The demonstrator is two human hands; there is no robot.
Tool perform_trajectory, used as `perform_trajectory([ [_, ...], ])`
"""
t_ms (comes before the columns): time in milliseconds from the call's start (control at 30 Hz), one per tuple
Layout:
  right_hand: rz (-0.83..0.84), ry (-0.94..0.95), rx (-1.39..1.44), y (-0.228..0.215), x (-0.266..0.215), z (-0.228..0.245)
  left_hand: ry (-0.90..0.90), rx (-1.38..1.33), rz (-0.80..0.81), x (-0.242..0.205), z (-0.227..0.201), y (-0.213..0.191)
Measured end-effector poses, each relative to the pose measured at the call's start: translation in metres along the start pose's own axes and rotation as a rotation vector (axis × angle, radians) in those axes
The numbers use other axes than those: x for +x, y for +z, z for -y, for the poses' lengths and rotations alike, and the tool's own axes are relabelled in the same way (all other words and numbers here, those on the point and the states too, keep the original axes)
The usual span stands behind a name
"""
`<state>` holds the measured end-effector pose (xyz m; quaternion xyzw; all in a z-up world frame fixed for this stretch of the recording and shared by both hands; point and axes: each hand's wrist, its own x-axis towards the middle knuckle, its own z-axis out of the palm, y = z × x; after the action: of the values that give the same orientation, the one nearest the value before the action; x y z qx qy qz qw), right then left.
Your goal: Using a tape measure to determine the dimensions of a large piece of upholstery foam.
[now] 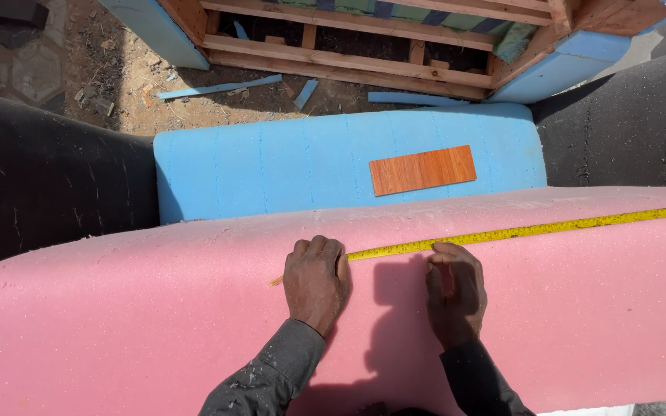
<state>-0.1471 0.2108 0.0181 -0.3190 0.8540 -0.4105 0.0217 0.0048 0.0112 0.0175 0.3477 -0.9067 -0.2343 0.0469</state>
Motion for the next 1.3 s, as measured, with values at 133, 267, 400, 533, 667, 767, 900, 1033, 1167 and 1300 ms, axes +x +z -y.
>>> perform_trajectory([
  [133, 0.235, 0.486, -0.088, -0.024, 0.025, 0.003, 0.059, -0.012, -0.078, 0.000, 0.001, 0.003],
  [267, 0.336, 0.346, -0.159, -0.029, 0.024, -0.023, 0.075, -0.028, -0.065, 0.002, -0.001, -0.003],
  [400, 0.314, 0.237, -0.193, -0.026, 0.019, -0.034, 0.073, -0.046, -0.072, 0.003, -0.005, -0.006],
  [533, 0.268, 0.196, -0.224, -0.024, 0.020, -0.026, 0.091, -0.060, -0.072, 0.006, -0.008, -0.012],
  [667, 0.242, 0.177, -0.223, -0.020, 0.019, -0.024, 0.085, -0.065, -0.081, 0.004, -0.005, -0.007],
  [767, 0.259, 0.197, -0.227, -0.015, 0.013, -0.027, 0.061, -0.063, -0.061, 0.003, -0.004, -0.007],
  [900, 0.276, 0.209, -0.257, -0.007, 0.004, -0.027, 0.082, -0.087, -0.069, 0.006, -0.006, -0.007],
  [1033, 0.345, 0.239, -0.250, 0.009, 0.001, -0.008, 0.081, -0.097, -0.054, 0.003, -0.003, -0.009],
  [1167, 0.324, 0.231, -0.240, 0.021, 0.009, 0.002, 0.066, -0.101, -0.064, 0.005, -0.002, -0.008],
  [1300, 0.209, 0.041, -0.205, 0.019, 0.018, 0.005, 0.049, -0.124, -0.074, 0.000, -0.002, -0.009],
])
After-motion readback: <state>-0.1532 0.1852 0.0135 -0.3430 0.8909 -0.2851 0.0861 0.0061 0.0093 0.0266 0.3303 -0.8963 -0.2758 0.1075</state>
